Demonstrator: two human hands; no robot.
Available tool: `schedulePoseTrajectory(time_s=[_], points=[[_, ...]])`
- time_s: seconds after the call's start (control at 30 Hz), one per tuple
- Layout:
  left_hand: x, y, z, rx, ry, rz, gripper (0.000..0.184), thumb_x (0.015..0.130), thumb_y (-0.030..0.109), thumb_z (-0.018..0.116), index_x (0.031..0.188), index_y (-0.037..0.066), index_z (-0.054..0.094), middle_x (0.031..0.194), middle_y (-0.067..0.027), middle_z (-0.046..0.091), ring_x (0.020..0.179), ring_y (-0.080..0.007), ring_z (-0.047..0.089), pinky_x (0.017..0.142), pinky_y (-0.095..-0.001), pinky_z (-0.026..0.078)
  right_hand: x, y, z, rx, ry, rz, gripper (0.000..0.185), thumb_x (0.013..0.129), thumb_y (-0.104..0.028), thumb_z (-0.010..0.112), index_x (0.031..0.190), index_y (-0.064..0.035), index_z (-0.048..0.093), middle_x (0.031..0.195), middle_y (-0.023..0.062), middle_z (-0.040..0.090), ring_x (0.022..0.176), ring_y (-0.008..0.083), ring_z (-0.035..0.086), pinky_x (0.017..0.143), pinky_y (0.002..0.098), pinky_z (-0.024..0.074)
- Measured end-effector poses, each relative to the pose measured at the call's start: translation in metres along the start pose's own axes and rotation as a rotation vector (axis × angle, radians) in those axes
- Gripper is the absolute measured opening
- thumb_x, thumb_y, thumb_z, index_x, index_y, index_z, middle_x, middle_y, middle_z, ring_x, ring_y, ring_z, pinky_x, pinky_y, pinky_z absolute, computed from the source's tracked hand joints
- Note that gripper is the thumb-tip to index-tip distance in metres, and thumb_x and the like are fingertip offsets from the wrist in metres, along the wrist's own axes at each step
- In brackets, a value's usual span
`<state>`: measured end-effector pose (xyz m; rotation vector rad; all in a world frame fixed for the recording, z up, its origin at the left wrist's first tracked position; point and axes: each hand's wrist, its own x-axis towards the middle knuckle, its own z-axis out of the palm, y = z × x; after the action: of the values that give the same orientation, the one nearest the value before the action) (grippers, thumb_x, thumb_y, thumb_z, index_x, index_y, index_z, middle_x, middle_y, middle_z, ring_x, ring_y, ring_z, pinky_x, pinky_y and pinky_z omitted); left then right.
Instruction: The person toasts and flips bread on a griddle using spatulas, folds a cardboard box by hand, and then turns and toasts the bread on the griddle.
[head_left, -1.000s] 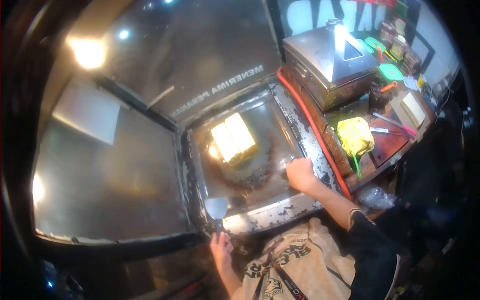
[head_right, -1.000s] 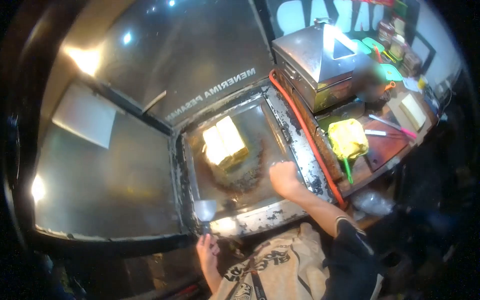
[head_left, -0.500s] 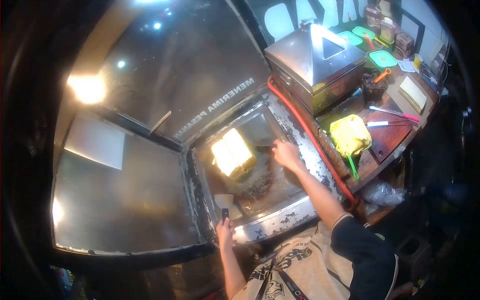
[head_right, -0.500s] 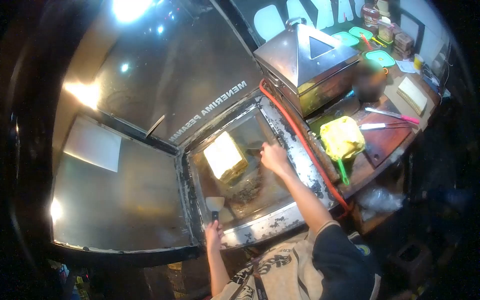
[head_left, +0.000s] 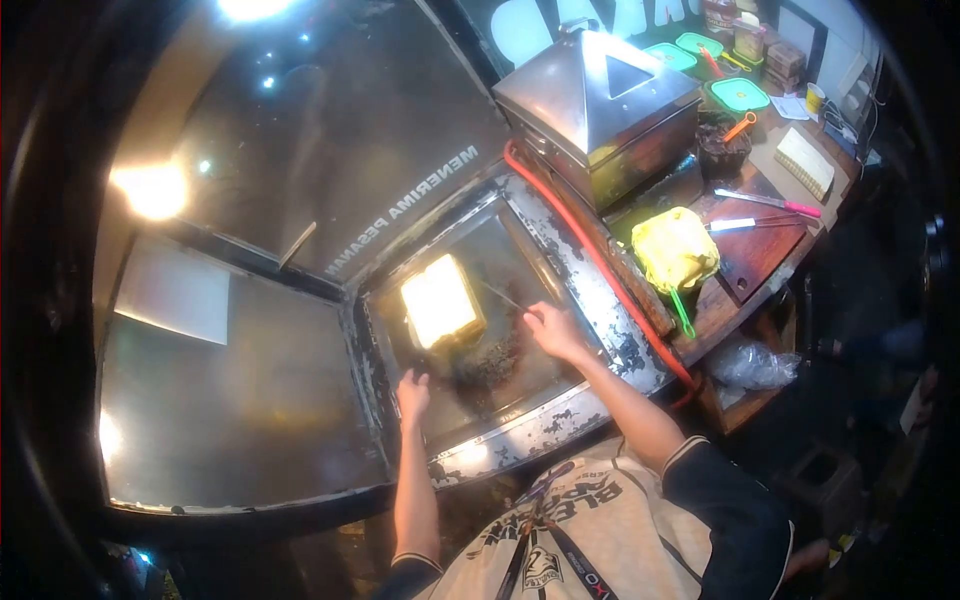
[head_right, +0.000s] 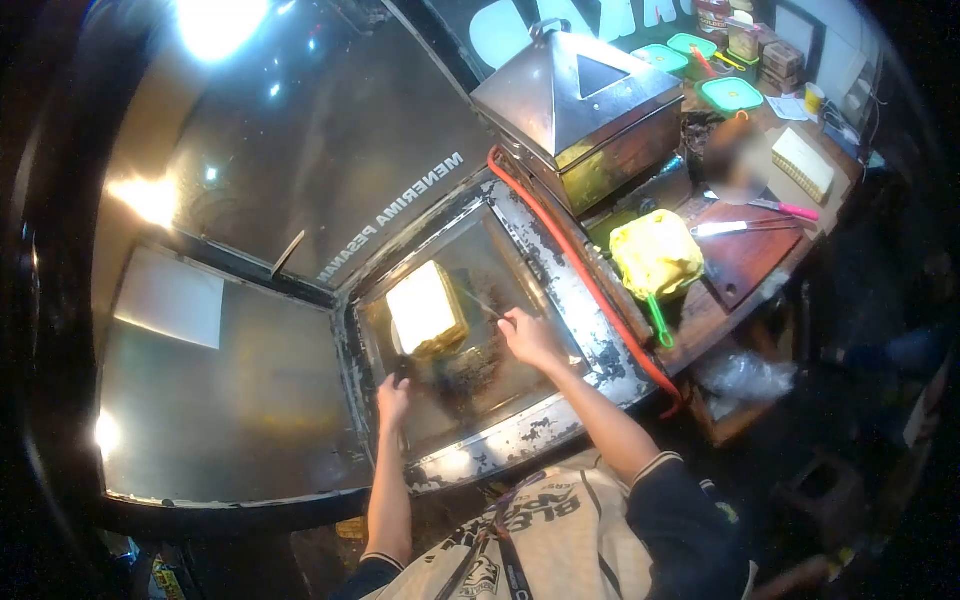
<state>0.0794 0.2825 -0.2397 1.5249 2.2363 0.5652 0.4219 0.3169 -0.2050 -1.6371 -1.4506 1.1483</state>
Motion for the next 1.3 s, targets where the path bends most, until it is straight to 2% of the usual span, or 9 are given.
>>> schedulePoseTrajectory(time_s=[0.17, 0.4, 0.57, 0.7, 0.8, 0.93, 1.07, 1.2, 1.3], points=[[-0.032, 0.009, -0.023, -0.433, -0.273, -0.396, 0.042, 0.087, 0.017, 0.058, 0.124, -0.003, 0.053, 0.116, -0.0274, 0.058, 0.109, -0.0377, 0.056, 0.091, -0.0395, 0.042, -0.002, 0.024, 0.053, 0.003, 0.162, -0.227, 0.032, 0.090, -0.031, 0.053, 0.108, -0.0043, 0.061, 0.096, 0.0214, 0.065, 0.092, 0.0384, 0.061, 0.082, 0.0451, 0.0473], [-0.034, -0.014, -0.032, -0.041, -0.055, -0.033, 0.044, 0.088, 0.015, 0.057, 0.126, -0.004, 0.050, 0.116, -0.0263, 0.058, 0.110, -0.0343, 0.057, 0.090, -0.0361, 0.043, -0.041, 0.015, 0.016, -0.006, -0.037, -0.100, 0.033, 0.089, -0.027, 0.059, 0.112, -0.0041, 0.060, 0.077, 0.0133, 0.068, 0.071, 0.0235, 0.067, 0.067, 0.0342, 0.0502], [-0.066, -0.007, -0.047, -0.450, -0.278, -0.341, 0.043, 0.087, 0.017, 0.058, 0.123, -0.004, 0.052, 0.114, -0.0263, 0.059, 0.109, -0.0339, 0.057, 0.092, -0.0364, 0.043, -0.022, 0.021, 0.023, 0.031, 0.076, -0.064, 0.033, 0.088, -0.028, 0.058, 0.111, -0.0046, 0.060, 0.073, 0.0166, 0.066, 0.072, 0.0310, 0.066, 0.069, 0.0390, 0.0500], [-0.044, -0.086, 0.014, -0.307, 0.109, -0.079, 0.031, 0.087, 0.014, 0.059, 0.113, -0.002, 0.057, 0.084, -0.0080, 0.064, 0.074, -0.0199, 0.060, 0.070, -0.0316, 0.046, -0.042, 0.036, 0.044, 0.029, 0.042, -0.161, 0.031, 0.089, -0.027, 0.058, 0.110, -0.0044, 0.061, 0.064, 0.0083, 0.064, 0.058, 0.0158, 0.062, 0.057, 0.0309, 0.0474], [-0.072, -0.003, -0.022, -0.180, -0.056, -0.021, 0.039, 0.085, 0.014, 0.059, 0.120, -0.002, 0.055, 0.111, -0.0259, 0.061, 0.108, -0.0349, 0.058, 0.092, -0.0382, 0.044, -0.052, 0.015, 0.013, 0.025, -0.075, 0.030, 0.033, 0.087, -0.032, 0.060, 0.107, -0.0052, 0.063, 0.070, 0.0110, 0.067, 0.064, 0.0201, 0.067, 0.061, 0.0329, 0.0499], [-0.094, -0.004, -0.037, -0.312, -0.174, -0.080, 0.034, 0.086, 0.013, 0.058, 0.117, -0.001, 0.058, 0.089, -0.0170, 0.066, 0.080, -0.0237, 0.061, 0.075, -0.0353, 0.047, -0.051, 0.020, 0.010, 0.059, 0.107, -0.006, 0.031, 0.088, -0.029, 0.060, 0.108, -0.0064, 0.064, 0.067, 0.0091, 0.067, 0.061, 0.0170, 0.066, 0.057, 0.0314, 0.0489], [-0.105, -0.021, -0.045, -0.624, -0.168, -0.271, 0.027, 0.090, 0.016, 0.057, 0.113, 0.002, 0.060, 0.063, 0.0038, 0.047, 0.050, -0.0059, 0.041, 0.045, -0.0233, 0.033, -0.070, 0.027, 0.030, 0.034, 0.037, -0.065, 0.031, 0.087, -0.023, 0.061, 0.111, -0.0040, 0.061, 0.064, 0.0097, 0.064, 0.058, 0.0171, 0.063, 0.058, 0.0306, 0.0486], [-0.093, -0.049, -0.007, -0.201, 0.118, 0.154, 0.032, 0.088, 0.015, 0.059, 0.115, -0.002, 0.058, 0.070, -0.0061, 0.058, 0.063, -0.0173, 0.056, 0.061, -0.0312, 0.046, -0.088, 0.045, 0.006, 0.210, -0.108, -0.006, 0.029, 0.088, -0.022, 0.060, 0.110, -0.0015, 0.061, 0.068, 0.0086, 0.064, 0.061, 0.0123, 0.062, 0.057, 0.0273, 0.0478], [-0.115, -0.007, -0.026, -0.239, -0.130, 0.039, 0.033, 0.086, 0.016, 0.059, 0.113, -0.003, 0.056, 0.073, -0.0156, 0.059, 0.066, -0.0235, 0.056, 0.066, -0.0360, 0.046, -0.126, 0.015, -0.029, 0.121, -0.066, 0.056, 0.027, 0.089, -0.020, 0.059, 0.108, -0.0010, 0.062, 0.067, 0.0076, 0.064, 0.061, 0.0098, 0.060, 0.056, 0.0253, 0.0462]])
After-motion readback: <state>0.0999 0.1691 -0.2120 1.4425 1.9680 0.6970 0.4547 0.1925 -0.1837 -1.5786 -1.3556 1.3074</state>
